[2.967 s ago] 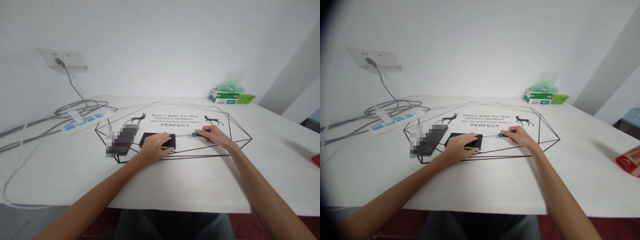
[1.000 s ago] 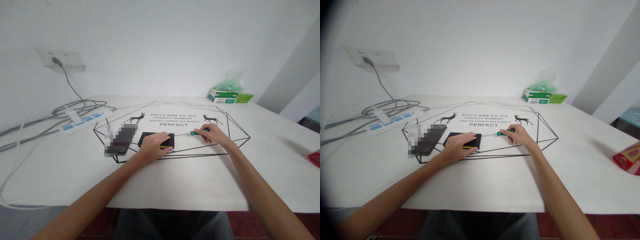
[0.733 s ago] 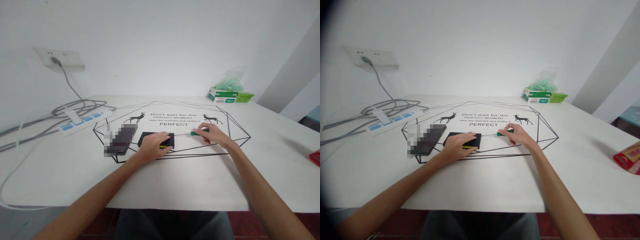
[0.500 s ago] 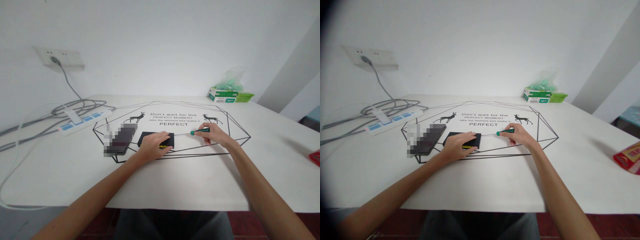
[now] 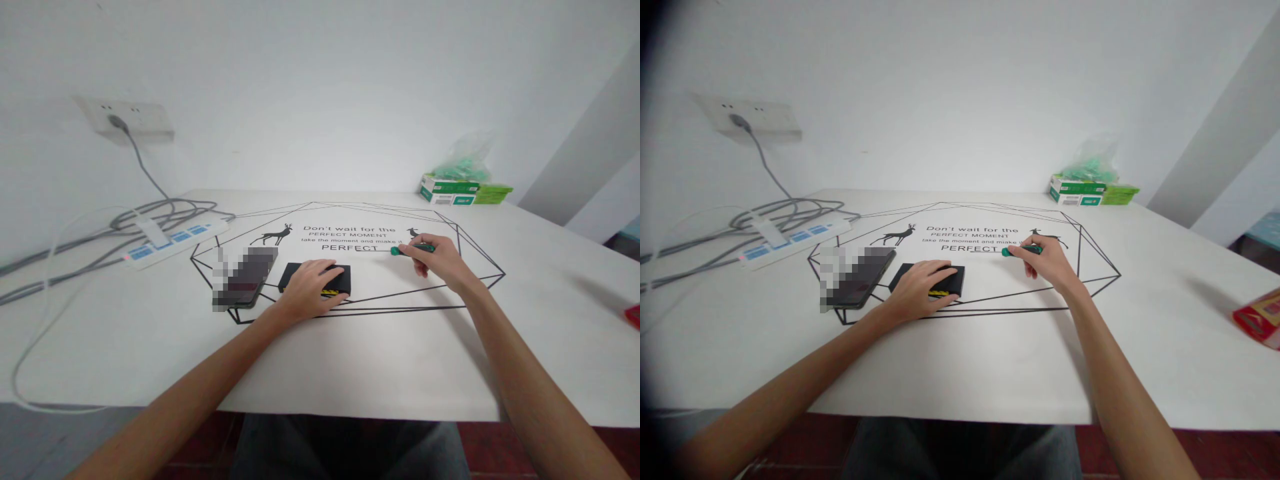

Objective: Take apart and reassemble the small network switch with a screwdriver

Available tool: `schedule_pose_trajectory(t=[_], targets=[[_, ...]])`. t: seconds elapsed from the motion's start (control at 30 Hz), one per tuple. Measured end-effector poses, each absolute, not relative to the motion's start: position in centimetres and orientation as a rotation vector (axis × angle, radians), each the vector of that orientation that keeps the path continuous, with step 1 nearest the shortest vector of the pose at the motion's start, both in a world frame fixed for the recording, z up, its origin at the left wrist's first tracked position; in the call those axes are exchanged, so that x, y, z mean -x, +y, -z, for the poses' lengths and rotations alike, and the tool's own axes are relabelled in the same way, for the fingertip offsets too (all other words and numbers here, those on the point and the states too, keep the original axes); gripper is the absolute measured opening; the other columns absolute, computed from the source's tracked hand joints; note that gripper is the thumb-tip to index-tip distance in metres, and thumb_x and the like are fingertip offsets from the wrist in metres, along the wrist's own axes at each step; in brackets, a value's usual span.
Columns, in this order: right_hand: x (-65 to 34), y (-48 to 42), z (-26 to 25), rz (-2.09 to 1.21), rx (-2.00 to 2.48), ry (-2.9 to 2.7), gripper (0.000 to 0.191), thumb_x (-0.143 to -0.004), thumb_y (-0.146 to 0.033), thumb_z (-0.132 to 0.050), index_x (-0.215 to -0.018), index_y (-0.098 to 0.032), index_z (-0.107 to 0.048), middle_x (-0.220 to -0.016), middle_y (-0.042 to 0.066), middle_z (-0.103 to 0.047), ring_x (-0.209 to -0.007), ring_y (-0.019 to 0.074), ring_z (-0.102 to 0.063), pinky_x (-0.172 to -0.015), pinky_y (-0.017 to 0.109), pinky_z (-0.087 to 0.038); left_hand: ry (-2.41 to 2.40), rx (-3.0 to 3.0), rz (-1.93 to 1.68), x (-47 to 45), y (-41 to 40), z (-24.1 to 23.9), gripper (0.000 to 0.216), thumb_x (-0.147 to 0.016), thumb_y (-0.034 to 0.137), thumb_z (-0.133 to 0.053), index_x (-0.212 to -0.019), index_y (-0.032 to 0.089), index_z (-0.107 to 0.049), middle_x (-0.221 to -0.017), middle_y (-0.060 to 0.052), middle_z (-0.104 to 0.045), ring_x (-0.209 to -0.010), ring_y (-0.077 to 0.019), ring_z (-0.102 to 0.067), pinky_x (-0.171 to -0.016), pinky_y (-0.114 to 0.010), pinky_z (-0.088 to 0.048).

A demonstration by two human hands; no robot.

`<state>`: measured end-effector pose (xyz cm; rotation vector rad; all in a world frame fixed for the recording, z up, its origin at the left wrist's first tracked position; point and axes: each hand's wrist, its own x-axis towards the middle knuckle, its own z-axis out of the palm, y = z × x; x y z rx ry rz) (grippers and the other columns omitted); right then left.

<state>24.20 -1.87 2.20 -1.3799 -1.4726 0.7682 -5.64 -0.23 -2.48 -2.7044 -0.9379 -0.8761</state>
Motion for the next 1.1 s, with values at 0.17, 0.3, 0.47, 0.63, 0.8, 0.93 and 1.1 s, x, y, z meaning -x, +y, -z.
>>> schedule_pose_trajectory(t=[0.17,0.3,0.47,0.63,0.8,0.93,1.1], targets=[[-22.8,-1.6,-1.7,-0.606,1.362,-1.456,0.043,-0.068,-0.057,-0.079,-0.076,-0.020,-0.059,-0.043,-0.004,-0.052,-0.037,0.0115,-0.045,-0.040,0.026,-0.036,-0.908,2.684,0.768,5.7,-0.4,2.1,0.043,-0.085,0.049,-0.065,-0.112,0.017,-0.070,-0.117,-0.016,-0.069,-0.105,-0.0321,-0.065,-0.091,-0.048,-0.050],[-21.2,-1.7,-1.4,-0.539,1.390,-1.472,0.042,-0.073,-0.060,-0.072,-0.080,-0.021,-0.057,-0.044,-0.004,-0.050,-0.036,0.0119,-0.045,-0.041,0.026,-0.036,-0.880,2.663,0.759,5.5,-1.1,1.5,0.045,-0.081,0.052,-0.067,-0.107,0.016,-0.071,-0.111,-0.014,-0.071,-0.098,-0.0311,-0.067,-0.085,-0.046,-0.050],[-19.8,-1.5,-0.3,-0.530,1.363,-1.555,0.044,-0.076,-0.064,-0.068,-0.083,-0.022,-0.056,-0.050,-0.003,-0.053,-0.041,0.0127,-0.048,-0.045,0.026,-0.037,-1.000,2.588,0.774,5.4,-1.2,1.3,0.058,-0.080,0.067,-0.062,-0.104,0.015,-0.071,-0.104,-0.013,-0.073,-0.095,-0.0312,-0.067,-0.082,-0.047,-0.050],[-18.6,-1.1,0.5,-0.537,1.383,-1.619,0.046,-0.076,-0.066,-0.066,-0.085,-0.022,-0.057,-0.050,-0.003,-0.052,-0.043,0.0132,-0.046,-0.047,0.027,-0.039,-1.113,2.535,0.709,5.6,-0.8,1.6,0.068,-0.077,0.076,-0.058,-0.100,0.014,-0.072,-0.096,-0.014,-0.073,-0.090,-0.0317,-0.066,-0.077,-0.046,-0.049],[-18.2,-0.8,1.0,-0.496,1.378,-1.625,0.048,-0.075,-0.069,-0.065,-0.083,-0.022,-0.057,-0.048,-0.004,-0.051,-0.043,0.0131,-0.046,-0.047,0.026,-0.038,-1.121,2.547,0.648,5.6,-0.9,1.3,0.068,-0.078,0.076,-0.057,-0.102,0.013,-0.071,-0.095,-0.014,-0.071,-0.091,-0.0302,-0.064,-0.076,-0.043,-0.048],[-18.3,-0.7,1.2,-0.456,1.359,-1.629,0.045,-0.076,-0.066,-0.066,-0.080,-0.021,-0.057,-0.046,-0.005,-0.051,-0.041,0.0128,-0.046,-0.047,0.026,-0.039,-1.118,2.564,0.611,5.5,-1.1,1.1,0.067,-0.080,0.075,-0.056,-0.101,0.013,-0.071,-0.094,-0.014,-0.071,-0.090,-0.0291,-0.063,-0.077,-0.042,-0.048],[-18.3,-0.9,0.9,-0.476,1.358,-1.601,0.041,-0.077,-0.061,-0.069,-0.080,-0.021,-0.059,-0.044,-0.005,-0.051,-0.039,0.0123,-0.047,-0.045,0.026,-0.038,-1.098,2.550,0.642,5.5,-0.6,1.4,0.067,-0.080,0.074,-0.056,-0.101,0.013,-0.071,-0.095,-0.014,-0.071,-0.091,-0.0296,-0.064,-0.076,-0.042,-0.048]])
